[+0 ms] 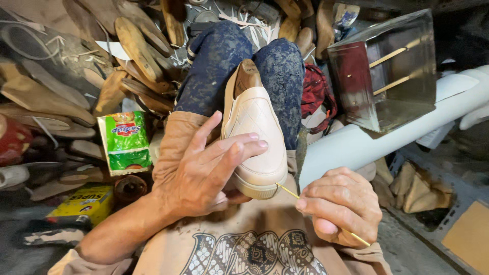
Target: The person uses a thin stick to apply a substance along the seam of a beige slip-on shoe. They then separate the shoe's sole from the upper, place the sole on a nearby surface, and reattach it to the shoe.
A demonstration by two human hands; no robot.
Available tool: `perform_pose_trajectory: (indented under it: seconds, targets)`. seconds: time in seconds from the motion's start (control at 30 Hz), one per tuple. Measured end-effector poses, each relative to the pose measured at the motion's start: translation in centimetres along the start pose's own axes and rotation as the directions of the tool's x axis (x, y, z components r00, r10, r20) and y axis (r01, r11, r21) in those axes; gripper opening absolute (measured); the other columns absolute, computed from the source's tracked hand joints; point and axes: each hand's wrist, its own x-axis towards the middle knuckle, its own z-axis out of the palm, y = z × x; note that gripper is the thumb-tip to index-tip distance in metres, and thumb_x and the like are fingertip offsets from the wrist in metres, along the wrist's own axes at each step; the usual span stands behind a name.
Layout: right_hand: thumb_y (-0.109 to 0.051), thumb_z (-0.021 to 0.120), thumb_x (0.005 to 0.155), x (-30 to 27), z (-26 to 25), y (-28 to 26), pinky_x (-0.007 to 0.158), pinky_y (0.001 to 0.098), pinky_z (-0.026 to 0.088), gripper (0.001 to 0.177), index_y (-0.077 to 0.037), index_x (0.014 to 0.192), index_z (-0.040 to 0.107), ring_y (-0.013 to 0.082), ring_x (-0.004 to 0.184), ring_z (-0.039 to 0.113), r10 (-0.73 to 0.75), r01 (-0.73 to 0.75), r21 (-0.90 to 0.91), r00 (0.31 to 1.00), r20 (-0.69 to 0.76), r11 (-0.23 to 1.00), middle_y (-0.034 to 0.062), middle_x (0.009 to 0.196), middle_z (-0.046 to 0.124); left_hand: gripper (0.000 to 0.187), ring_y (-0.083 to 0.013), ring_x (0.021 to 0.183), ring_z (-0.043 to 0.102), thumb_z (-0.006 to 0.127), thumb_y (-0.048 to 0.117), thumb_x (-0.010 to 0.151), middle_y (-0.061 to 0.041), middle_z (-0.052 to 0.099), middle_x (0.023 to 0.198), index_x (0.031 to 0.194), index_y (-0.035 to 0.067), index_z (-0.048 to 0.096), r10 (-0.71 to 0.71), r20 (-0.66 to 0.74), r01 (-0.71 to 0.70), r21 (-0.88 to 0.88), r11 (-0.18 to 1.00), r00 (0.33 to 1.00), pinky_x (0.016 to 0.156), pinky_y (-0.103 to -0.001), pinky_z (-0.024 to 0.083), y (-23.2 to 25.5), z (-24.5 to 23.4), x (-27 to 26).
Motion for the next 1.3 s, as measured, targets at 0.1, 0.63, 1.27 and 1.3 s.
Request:
perform_pose_trajectory:
  seconds: [0.1,0.63,1.27,1.3]
  targets:
    - [-0.03,0.041,0.107,0.0,1.8,0.0,0.056,0.0291,0.05,0.04,-0.007,0.087,0.067,0.0171,0.058,0.067,0.05,-0.045,0.065,0.995,-0.081,0.997,0.0057,0.074,0.069,0.09,-0.0299,0.136,0.067,0.057,0.043,0.111,-0.012,0.063,0.146,0.165,0.011,-0.008,-0.066,-0.001,0.066,0.038,0.997,0.998,0.129,-0.066,0.023,0.5,-1.0,-0.7]
    - [-0.025,0.039,0.109,0.4,8.3,2.0,0.057,0.0332,0.048,0.037,-0.004,0.098,0.068,0.0205,0.061,0.065,0.206,-0.149,0.34,0.969,-0.136,0.929,0.006,0.076,0.066,0.123,-0.0402,0.124,0.07,0.081,0.044,0.083,-0.019,0.065,0.132,0.163,0.014,-0.008,-0.288,-0.085,0.295,0.082,0.952,0.954,0.131,-0.068,0.021,0.9,-3.8,-5.0]
    - [-0.033,0.055,0.1,1.6,4.7,2.2,0.052,0.0314,0.055,0.036,-0.004,0.09,0.075,0.0184,0.048,0.062,0.146,-0.114,0.193,0.976,-0.159,0.975,0.0037,0.064,0.068,0.13,-0.0303,0.109,0.058,0.083,0.05,0.065,-0.023,0.063,0.117,0.162,-0.003,0.014,-0.689,-0.027,0.619,-0.415,0.666,0.724,0.109,-0.053,0.042,-5.3,-4.1,-11.1]
    - [-0.043,0.06,0.097,2.4,3.9,0.7,0.049,0.0289,0.054,0.037,-0.015,0.08,0.076,0.0134,0.045,0.058,0.02,0.002,0.212,0.994,-0.103,0.977,-0.0018,0.059,0.064,0.143,-0.0283,0.1,0.053,0.074,0.083,0.062,-0.023,0.058,0.113,0.163,-0.001,0.015,-0.772,0.14,0.702,-0.54,0.465,0.62,0.104,-0.051,0.044,-6.1,-3.6,-11.2]
